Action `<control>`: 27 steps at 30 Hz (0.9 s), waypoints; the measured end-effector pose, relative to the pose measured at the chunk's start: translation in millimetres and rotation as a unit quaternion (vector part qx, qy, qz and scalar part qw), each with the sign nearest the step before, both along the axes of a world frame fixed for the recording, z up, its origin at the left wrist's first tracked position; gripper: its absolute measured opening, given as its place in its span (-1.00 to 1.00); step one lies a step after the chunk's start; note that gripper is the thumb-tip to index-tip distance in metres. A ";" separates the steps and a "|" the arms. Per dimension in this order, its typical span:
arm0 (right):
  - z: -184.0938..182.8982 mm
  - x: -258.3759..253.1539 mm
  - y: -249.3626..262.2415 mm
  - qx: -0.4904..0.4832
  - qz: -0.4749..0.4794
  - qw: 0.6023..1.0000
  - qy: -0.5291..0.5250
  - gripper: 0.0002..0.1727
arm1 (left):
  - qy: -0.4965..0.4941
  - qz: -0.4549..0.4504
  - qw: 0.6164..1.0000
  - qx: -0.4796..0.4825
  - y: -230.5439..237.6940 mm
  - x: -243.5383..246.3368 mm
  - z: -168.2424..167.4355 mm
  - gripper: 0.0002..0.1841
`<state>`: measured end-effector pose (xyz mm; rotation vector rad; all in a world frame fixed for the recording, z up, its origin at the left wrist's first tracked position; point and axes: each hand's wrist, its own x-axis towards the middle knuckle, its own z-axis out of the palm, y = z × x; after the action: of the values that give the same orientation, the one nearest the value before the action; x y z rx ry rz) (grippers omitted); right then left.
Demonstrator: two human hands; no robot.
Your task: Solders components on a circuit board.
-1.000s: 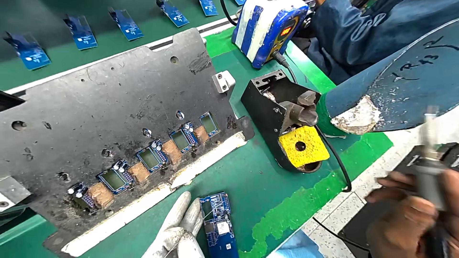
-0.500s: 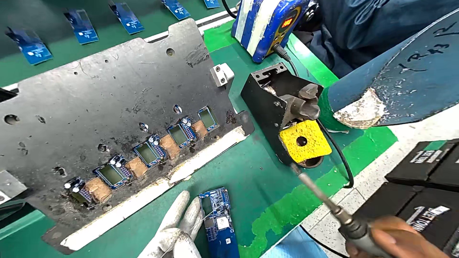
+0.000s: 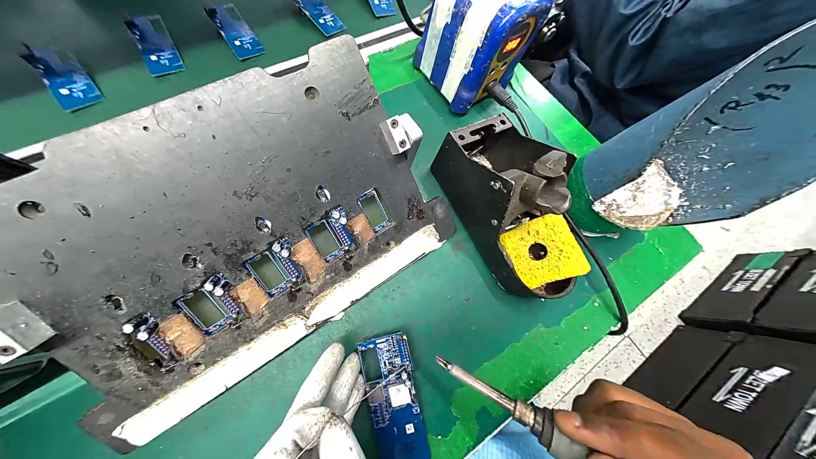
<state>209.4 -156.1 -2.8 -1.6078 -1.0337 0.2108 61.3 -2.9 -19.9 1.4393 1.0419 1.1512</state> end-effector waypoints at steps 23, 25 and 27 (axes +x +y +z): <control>8.7 3.0 10.5 -0.031 0.046 0.998 -0.027 -0.75 | 0.005 -0.008 1.000 0.011 -1.1 -2.1 -2.5 -0.90; 8.5 1.2 12.0 -0.026 0.043 0.998 -0.034 -0.75 | 0.000 -0.007 1.000 0.011 -1.1 -1.8 -3.0 -0.89; 8.3 0.6 12.6 -0.025 0.045 0.998 -0.042 -0.75 | -0.003 -0.005 1.000 0.007 -1.4 -1.8 -2.9 -0.89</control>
<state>209.9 -143.5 5.5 -1.6288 -1.1752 0.2329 59.5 -4.3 -22.7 1.4507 1.0223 1.1571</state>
